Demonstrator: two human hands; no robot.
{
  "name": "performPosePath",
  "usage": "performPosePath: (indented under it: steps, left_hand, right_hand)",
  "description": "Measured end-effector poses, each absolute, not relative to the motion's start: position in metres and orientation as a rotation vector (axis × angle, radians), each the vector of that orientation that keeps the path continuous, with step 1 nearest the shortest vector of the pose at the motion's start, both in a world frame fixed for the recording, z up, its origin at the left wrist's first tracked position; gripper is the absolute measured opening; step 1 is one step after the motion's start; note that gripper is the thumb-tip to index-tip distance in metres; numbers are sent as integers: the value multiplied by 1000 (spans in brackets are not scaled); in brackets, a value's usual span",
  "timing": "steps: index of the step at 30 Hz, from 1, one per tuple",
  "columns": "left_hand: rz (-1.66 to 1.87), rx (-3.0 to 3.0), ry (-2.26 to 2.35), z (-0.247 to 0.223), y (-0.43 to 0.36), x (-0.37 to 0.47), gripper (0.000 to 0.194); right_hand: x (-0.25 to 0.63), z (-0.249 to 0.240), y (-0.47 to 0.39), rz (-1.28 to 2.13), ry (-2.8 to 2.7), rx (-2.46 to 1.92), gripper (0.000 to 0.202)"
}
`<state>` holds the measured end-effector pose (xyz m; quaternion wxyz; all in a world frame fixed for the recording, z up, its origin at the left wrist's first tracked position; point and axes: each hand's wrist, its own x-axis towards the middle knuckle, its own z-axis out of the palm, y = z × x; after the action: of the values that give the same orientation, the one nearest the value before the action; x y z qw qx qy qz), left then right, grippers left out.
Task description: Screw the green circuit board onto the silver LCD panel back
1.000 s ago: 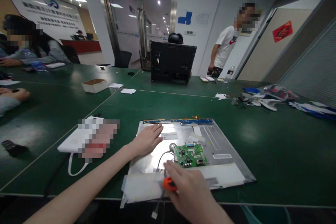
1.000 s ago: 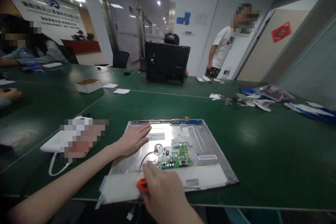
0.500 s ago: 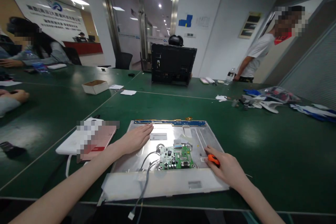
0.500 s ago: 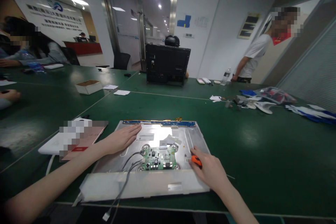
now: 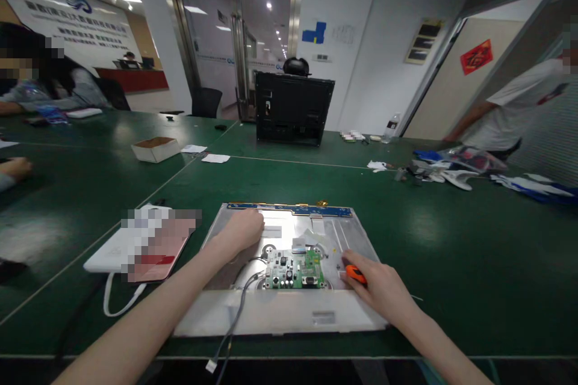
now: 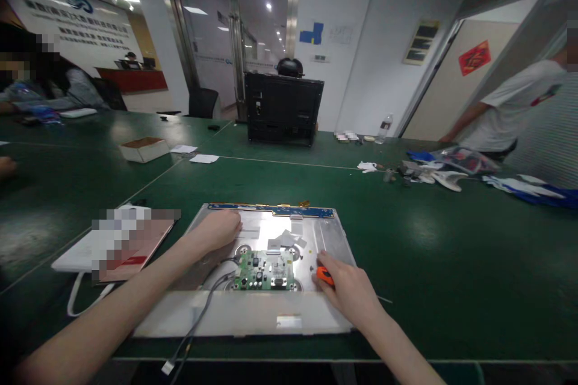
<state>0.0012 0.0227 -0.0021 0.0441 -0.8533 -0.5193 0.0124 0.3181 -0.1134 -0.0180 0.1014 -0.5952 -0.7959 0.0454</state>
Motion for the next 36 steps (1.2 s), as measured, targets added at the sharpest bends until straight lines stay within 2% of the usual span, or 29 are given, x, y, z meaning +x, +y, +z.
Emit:
performPosePath:
  steps: [6,9,19,24,28,32,36]
  left_hand:
    - [-172,-2573,-1517,-2,25,-3,29]
    - [-251,-2643,-1472,-2,25,-12,25]
    - [-348,-2859,-1432,2,28,-23,26]
    - [-399,-3038,-1458,8,29,-29,25]
    - [-293,-3297,-1463,17,25,-31,24]
    - [-117,-3598,-1485,22,18,-31,20]
    - [-70,-3721,-1471,25,15,-29,20]
  right_hand:
    - [312,-3,-83,258,-2450,-1591,27]
    - [307,1,-72,244,-2493,-1529,27]
    - [305,-15,-59,9,-2630,-1257,21]
    - [304,-18,-60,-147,-2655,-1208,26]
    - [302,-16,-61,-130,-2669,-1296,24]
    - [302,-17,-60,-17,-2650,-1352,12]
    - [303,-20,-60,137,-2594,-1353,10]
